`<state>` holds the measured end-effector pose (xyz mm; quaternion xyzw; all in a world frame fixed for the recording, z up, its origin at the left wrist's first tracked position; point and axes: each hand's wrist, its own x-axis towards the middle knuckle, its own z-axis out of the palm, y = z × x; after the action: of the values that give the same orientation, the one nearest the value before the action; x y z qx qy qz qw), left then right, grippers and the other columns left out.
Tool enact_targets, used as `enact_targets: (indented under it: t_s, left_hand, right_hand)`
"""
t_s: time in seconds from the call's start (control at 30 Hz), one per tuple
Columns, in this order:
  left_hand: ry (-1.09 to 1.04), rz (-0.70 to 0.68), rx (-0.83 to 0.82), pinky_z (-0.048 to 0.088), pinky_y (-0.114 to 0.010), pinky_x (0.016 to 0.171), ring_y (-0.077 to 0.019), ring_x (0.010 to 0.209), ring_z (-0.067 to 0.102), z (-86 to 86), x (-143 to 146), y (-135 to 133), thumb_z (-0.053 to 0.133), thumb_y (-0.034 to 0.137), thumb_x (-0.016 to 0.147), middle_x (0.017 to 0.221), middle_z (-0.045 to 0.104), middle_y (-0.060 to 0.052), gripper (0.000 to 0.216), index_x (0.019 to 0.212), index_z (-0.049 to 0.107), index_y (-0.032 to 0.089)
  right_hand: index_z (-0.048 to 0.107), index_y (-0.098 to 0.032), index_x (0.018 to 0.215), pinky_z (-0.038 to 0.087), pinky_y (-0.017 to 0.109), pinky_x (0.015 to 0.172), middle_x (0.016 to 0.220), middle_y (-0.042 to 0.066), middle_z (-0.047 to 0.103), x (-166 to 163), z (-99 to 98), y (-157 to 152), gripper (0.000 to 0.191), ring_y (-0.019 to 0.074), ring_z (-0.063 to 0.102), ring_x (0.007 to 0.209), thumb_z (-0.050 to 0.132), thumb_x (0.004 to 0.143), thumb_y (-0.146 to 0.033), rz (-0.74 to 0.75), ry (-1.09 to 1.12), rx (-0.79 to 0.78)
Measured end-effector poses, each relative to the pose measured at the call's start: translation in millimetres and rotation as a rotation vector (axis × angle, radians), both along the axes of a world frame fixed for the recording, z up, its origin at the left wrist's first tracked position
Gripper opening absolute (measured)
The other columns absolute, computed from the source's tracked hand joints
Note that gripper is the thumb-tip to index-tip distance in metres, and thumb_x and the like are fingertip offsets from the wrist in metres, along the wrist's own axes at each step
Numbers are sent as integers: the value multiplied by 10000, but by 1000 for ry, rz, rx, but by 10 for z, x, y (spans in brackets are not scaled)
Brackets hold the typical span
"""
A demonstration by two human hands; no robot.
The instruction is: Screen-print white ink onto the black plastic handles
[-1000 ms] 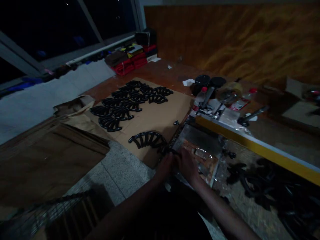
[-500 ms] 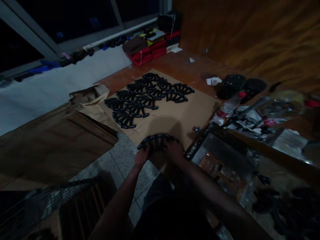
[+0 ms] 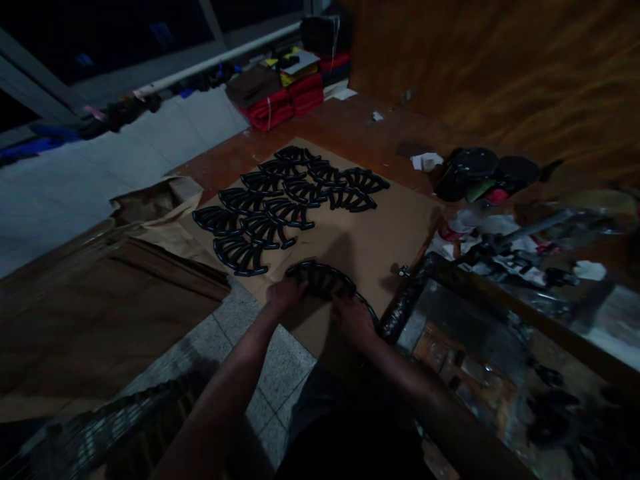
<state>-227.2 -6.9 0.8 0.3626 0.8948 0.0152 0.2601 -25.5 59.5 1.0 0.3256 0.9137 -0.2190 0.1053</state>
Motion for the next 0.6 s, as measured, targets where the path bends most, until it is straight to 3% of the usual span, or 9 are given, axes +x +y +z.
enact_targets:
  t_s: [0.07,0.17,0.23,0.3,0.43,0.6]
  left_hand:
    - [137,-26,90,455,-493,940,-354,1169,577,-41,202,-94,385,517,945,1255,625,-222,538,1261,592,135]
    - [249,-227,277,407,-465,1043,-313,1311,466,-168,520,-174,486,464,923,1461,496,-136,512,1370,530,218]
    - [254,-324,306,346,-498,1105,-334,1389,370,-257,660,-154,543,431,899,1527,431,-103,542,1405,510,240]
    - [253,-330,289,316,-532,1125,-361,1412,327,-316,723,-101,566,400,885,1535,426,-97,560,1416,507,232]
    - [218,-337,246,324,-561,1114,-382,1370,376,-307,660,-2,589,351,863,1510,457,-114,533,1374,554,206]
    - [235,-523,324,289,-582,1133,-395,1392,343,-126,267,355,606,389,857,1500,468,-120,523,1341,583,193]
  right_hand:
    - [467,-216,1456,399,377,1011,1390,102,575,32,-43,-6,519,265,491,1242,473,939,-258,1,5,-15]
    - [466,-219,1461,370,366,1053,1427,82,546,57,-111,-12,518,254,475,1266,453,944,-245,0,19,-32]
    - [470,-207,1459,362,368,1065,1434,86,540,58,-139,-14,512,254,476,1271,441,949,-244,4,25,-40]
    - [474,-201,1457,360,368,1070,1437,97,535,51,-145,-15,507,250,483,1269,428,953,-240,9,25,-43]
    - [472,-204,1459,355,380,1088,1441,96,534,31,-105,-19,516,257,488,1279,434,945,-228,-4,16,-68]
    - [428,-195,1487,357,410,1113,1458,99,515,-22,-52,-20,574,273,465,1334,454,914,-184,-15,-3,-123]
